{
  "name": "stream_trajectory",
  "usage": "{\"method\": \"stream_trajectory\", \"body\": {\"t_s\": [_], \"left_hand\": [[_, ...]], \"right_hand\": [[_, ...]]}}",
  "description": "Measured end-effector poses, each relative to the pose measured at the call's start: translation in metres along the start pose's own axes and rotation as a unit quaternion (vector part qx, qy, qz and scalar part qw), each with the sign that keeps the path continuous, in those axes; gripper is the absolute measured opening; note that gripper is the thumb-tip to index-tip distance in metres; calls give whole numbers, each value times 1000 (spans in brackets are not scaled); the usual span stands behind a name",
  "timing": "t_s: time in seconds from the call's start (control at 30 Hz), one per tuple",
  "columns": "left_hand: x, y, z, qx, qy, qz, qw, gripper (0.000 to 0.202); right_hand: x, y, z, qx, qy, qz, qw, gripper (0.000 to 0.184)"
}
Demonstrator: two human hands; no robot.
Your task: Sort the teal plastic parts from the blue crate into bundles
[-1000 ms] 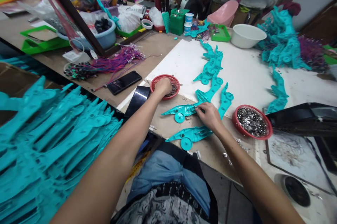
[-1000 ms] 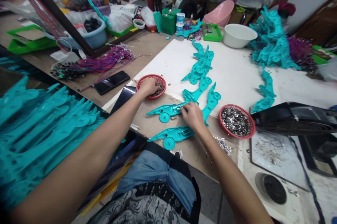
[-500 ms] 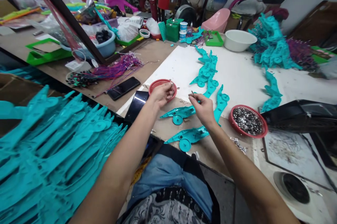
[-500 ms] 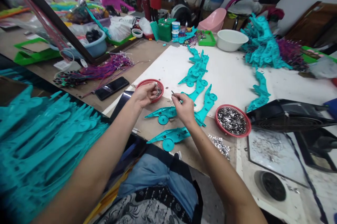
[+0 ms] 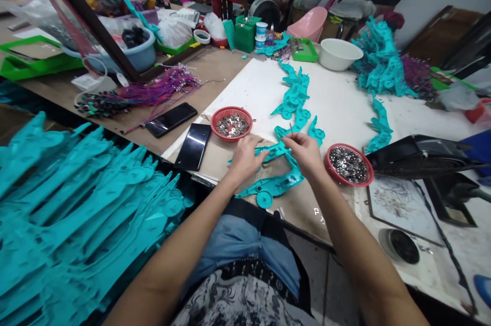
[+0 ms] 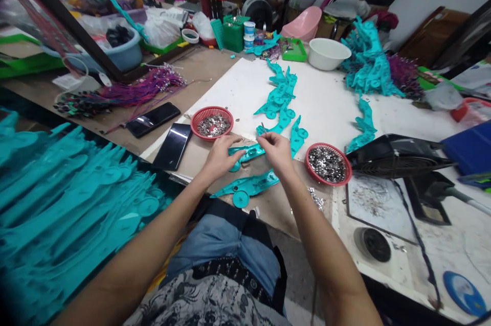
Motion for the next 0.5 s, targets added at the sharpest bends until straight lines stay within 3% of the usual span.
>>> {"method": "stream_trajectory", "body": {"t_s": [0.07,0.17,0.3,0.5], "left_hand": [[3,-5,-8,49,-33,178,982,46],[10,-12,-16,86,-25,300,950,47],[13,-15,-17,68,-32,335,939,42],[17,-16,-18,53,-48,337,939,43]], "right_hand": [[-3,6,8,37,22,-147,988,17],[-10,-2,16,90,37,-317,943,12],[-15,-22,22,131,44,-418,898,12],[-14,-29,27,143,48,-479,864,14]]}}
Point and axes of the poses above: each hand's wrist, its own z-axis towards the middle knuckle, its own y-axis out of the back of the hand, x = y × z, the point moved 6 cm from there along z, towards the middle knuckle, and after that the axes turned 6 degrees about -z, right-handed, at the moved point
